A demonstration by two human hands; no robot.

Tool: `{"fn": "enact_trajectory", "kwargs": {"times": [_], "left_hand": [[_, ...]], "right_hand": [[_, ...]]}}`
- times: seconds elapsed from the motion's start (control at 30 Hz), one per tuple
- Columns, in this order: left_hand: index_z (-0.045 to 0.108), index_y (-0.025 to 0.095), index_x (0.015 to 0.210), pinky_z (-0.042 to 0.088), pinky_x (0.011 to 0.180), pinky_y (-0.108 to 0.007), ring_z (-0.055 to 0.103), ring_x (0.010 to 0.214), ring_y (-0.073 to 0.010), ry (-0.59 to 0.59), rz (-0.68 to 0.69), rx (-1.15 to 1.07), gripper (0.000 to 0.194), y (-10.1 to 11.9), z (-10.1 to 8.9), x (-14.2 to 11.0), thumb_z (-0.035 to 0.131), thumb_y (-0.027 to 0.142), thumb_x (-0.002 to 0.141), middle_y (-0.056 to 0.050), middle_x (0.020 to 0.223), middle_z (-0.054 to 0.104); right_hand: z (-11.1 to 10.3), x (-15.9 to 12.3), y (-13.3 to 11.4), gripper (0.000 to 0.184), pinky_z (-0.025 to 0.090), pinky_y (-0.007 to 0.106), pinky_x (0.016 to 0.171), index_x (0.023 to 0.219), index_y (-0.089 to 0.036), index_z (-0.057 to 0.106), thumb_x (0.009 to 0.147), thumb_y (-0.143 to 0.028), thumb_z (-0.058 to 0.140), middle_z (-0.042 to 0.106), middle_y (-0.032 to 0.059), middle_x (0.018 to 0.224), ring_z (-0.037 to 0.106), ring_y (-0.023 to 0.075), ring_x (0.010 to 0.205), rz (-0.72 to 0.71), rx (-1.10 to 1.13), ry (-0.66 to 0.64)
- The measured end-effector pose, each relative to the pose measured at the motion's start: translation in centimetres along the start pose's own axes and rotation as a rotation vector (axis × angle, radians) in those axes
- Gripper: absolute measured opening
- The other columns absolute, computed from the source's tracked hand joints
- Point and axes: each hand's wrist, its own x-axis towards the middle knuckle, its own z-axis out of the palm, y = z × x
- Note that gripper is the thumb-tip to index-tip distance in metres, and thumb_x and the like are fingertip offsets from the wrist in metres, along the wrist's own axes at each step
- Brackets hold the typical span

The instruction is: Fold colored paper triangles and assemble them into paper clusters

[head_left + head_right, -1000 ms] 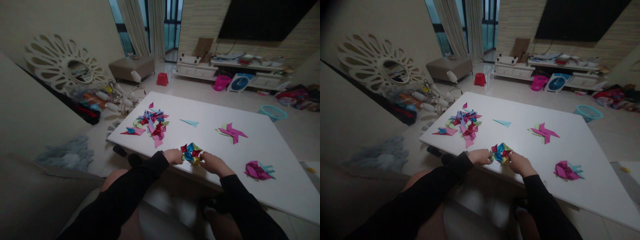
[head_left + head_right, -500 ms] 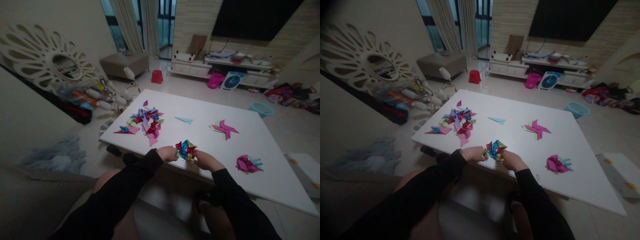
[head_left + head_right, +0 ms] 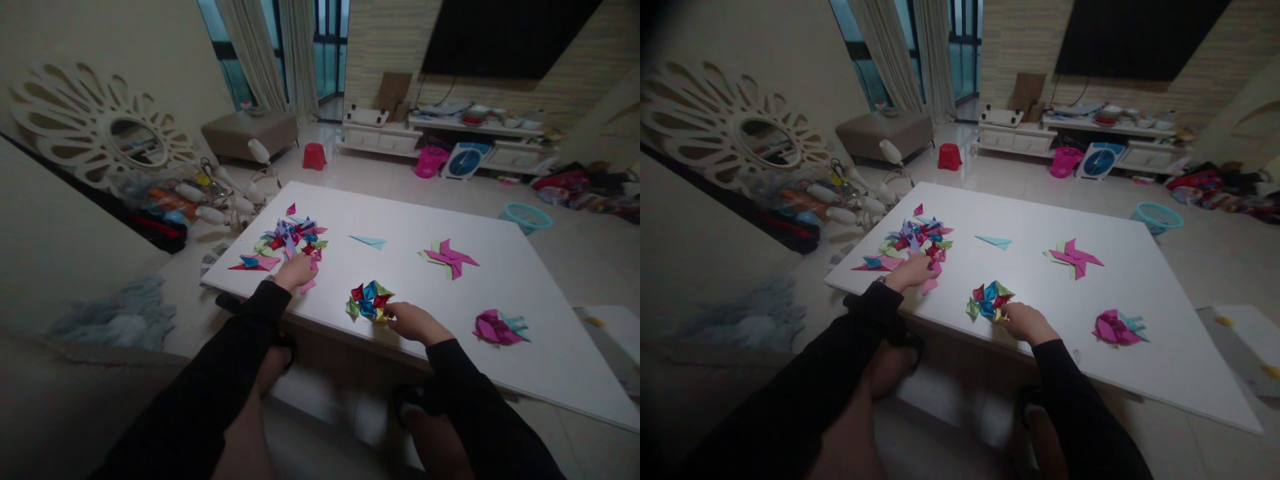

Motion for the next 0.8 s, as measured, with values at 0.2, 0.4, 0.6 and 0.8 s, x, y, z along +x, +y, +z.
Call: {"fn": "enact_trajectory", "kwargs": {"times": [0.2, 0.4, 0.6, 0.8], "left_hand": [[0.071, 0.012, 0.108, 0.046, 0.1, -0.036, 0.06, 0.117, -0.03, -0.075, -0.062, 0.072, 0.036, -1.4, 1.1, 0.3, 0.051, 0.035, 0.09, -0.017, 0.116, 0.069], [0.071, 0.012, 0.112, 0.047, 0.097, -0.033, 0.063, 0.114, -0.0279, -0.121, -0.086, 0.097, 0.039, -1.5, 1.4, 1.1, 0.051, 0.036, 0.089, -0.017, 0.114, 0.071], [0.071, 0.012, 0.11, 0.047, 0.095, -0.031, 0.064, 0.111, -0.0261, -0.147, -0.079, 0.103, 0.036, -1.4, 1.7, 1.4, 0.05, 0.035, 0.09, -0.017, 0.118, 0.07], [0.073, 0.009, 0.098, 0.05, 0.085, -0.029, 0.068, 0.097, -0.0264, -0.138, -0.035, 0.089, 0.036, -1.3, 0.4, 1.1, 0.052, 0.036, 0.089, -0.018, 0.103, 0.073]], "right_hand": [[0.0, -0.2, 0.3, 0.027, 0.044, 0.031, 0.078, 0.114, -0.019, 0.068, 0.089, -0.021, 0.058, 0.07, 0.013, 0.12, 0.067, 0.026, 0.102, 0.006, -0.008, 0.025], [-0.1, -0.3, 0.5, 0.026, 0.043, 0.03, 0.078, 0.113, -0.019, 0.067, 0.089, -0.022, 0.057, 0.07, 0.0128, 0.118, 0.067, 0.0249, 0.101, -0.006, 0.002, 0.023], [-0.3, -0.6, 0.5, 0.029, 0.044, 0.031, 0.077, 0.115, -0.019, 0.068, 0.09, -0.026, 0.056, 0.07, 0.0125, 0.118, 0.067, 0.0256, 0.099, -0.001, 0.01, 0.022], [-2.1, -1.8, 0.9, 0.035, 0.045, 0.031, 0.076, 0.124, -0.023, 0.064, 0.092, -0.03, 0.054, 0.072, 0.0092, 0.111, 0.066, 0.0245, 0.096, 0.044, 0.056, 0.255]]}}
